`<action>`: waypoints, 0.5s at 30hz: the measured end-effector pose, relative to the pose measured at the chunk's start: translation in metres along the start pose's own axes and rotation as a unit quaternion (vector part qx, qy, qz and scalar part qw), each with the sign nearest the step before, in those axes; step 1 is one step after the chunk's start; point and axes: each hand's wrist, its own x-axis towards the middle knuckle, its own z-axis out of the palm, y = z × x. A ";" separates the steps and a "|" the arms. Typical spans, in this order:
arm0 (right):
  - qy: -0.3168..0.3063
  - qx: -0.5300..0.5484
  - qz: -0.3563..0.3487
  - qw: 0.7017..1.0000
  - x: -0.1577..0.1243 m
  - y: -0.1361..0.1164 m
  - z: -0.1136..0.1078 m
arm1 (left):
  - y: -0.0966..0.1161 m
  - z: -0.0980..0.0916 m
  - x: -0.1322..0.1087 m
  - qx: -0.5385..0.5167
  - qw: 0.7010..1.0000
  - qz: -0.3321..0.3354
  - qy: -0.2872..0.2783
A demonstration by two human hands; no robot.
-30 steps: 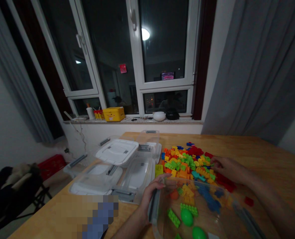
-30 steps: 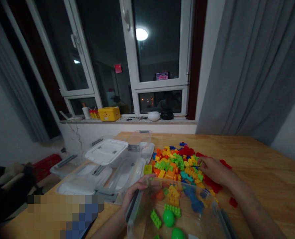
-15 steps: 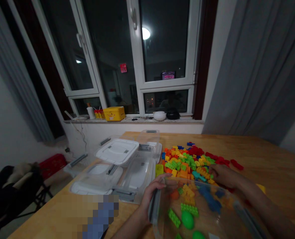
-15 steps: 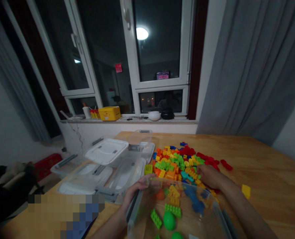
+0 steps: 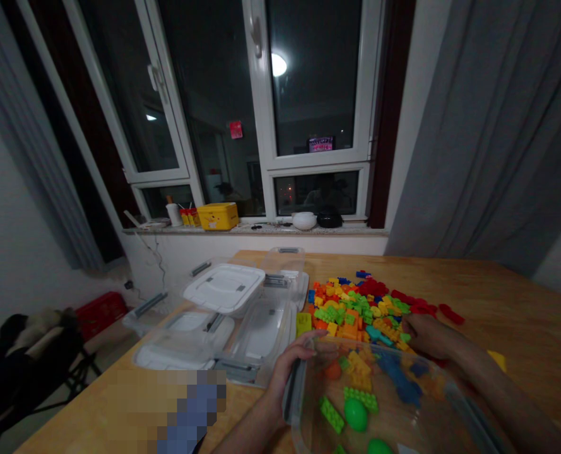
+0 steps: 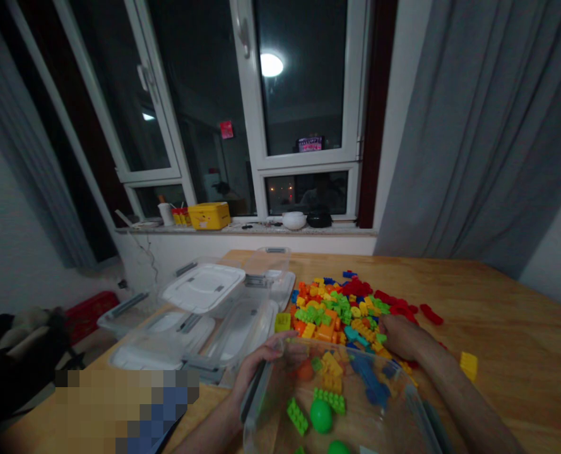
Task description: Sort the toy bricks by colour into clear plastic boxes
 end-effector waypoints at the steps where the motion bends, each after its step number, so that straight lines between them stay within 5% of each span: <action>1: 0.001 0.000 -0.004 1.000 -0.001 0.000 -0.001 | 0.000 -0.001 0.000 0.002 1.000 0.001 -0.003; 8: 0.027 -0.001 -0.032 0.999 -0.009 -0.007 -0.035 | 0.000 -0.002 -0.001 0.008 1.000 -0.001 -0.001; 15: 0.039 0.121 -0.127 0.984 -0.051 -0.065 -0.077 | -0.002 -0.003 0.002 -0.011 1.000 0.002 -0.001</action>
